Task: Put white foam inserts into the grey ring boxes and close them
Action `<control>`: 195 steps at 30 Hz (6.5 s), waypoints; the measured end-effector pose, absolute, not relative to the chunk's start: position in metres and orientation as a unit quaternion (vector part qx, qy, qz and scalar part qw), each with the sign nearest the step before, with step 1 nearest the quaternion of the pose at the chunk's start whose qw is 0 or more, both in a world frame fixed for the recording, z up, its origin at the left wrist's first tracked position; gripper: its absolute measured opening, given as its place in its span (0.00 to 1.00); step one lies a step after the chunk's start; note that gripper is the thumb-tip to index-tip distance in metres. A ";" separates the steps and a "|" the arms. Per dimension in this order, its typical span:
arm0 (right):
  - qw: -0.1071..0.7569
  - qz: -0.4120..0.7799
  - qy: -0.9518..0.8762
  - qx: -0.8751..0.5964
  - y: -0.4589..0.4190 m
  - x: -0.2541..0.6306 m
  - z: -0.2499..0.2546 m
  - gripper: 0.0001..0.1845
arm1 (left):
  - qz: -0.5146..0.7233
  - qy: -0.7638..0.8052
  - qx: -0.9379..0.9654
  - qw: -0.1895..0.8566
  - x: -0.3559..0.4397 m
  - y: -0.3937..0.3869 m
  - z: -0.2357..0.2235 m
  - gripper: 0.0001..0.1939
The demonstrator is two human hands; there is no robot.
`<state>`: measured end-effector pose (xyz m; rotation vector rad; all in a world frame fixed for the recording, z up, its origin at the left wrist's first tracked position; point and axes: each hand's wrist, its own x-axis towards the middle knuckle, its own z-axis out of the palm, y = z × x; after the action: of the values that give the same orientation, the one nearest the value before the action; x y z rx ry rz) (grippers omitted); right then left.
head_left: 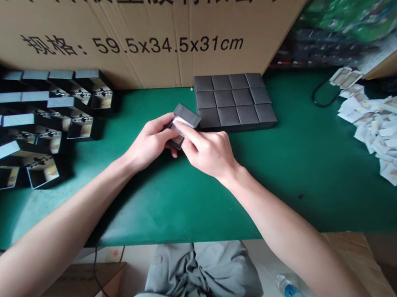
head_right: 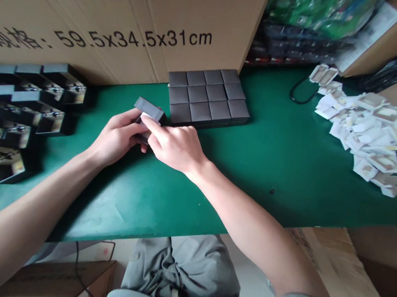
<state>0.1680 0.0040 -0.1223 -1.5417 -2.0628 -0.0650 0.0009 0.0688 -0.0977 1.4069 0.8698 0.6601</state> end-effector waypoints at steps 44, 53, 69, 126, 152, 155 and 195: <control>0.148 0.004 -0.758 -0.635 -0.003 0.158 -0.102 0.31 | 0.355 0.418 0.654 0.521 0.008 0.063 -0.104 0.23; 0.143 0.017 -0.749 -0.647 -0.004 0.158 -0.099 0.32 | 0.360 0.397 0.659 0.528 0.006 0.064 -0.105 0.18; 0.076 0.054 -0.760 -0.643 -0.004 0.161 -0.090 0.35 | 0.388 0.401 0.691 0.460 0.005 0.070 -0.114 0.18; 0.091 0.057 -0.748 -0.655 -0.004 0.153 -0.105 0.36 | 0.384 0.490 0.715 0.318 0.003 0.066 -0.116 0.18; 0.095 0.038 -0.749 -0.655 -0.003 0.154 -0.106 0.34 | 0.388 0.473 0.725 0.316 0.001 0.070 -0.115 0.21; 0.093 0.043 -0.749 -0.654 -0.004 0.154 -0.105 0.34 | 0.390 0.473 0.731 0.300 0.000 0.069 -0.114 0.21; 0.107 0.017 -0.740 -0.664 -0.002 0.157 -0.106 0.32 | 0.389 0.470 0.700 0.372 0.002 0.069 -0.114 0.20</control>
<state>0.1575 -0.0020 -0.1060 -1.9533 -2.1791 0.0504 0.0018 0.0690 -0.1139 1.7932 1.2053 0.9968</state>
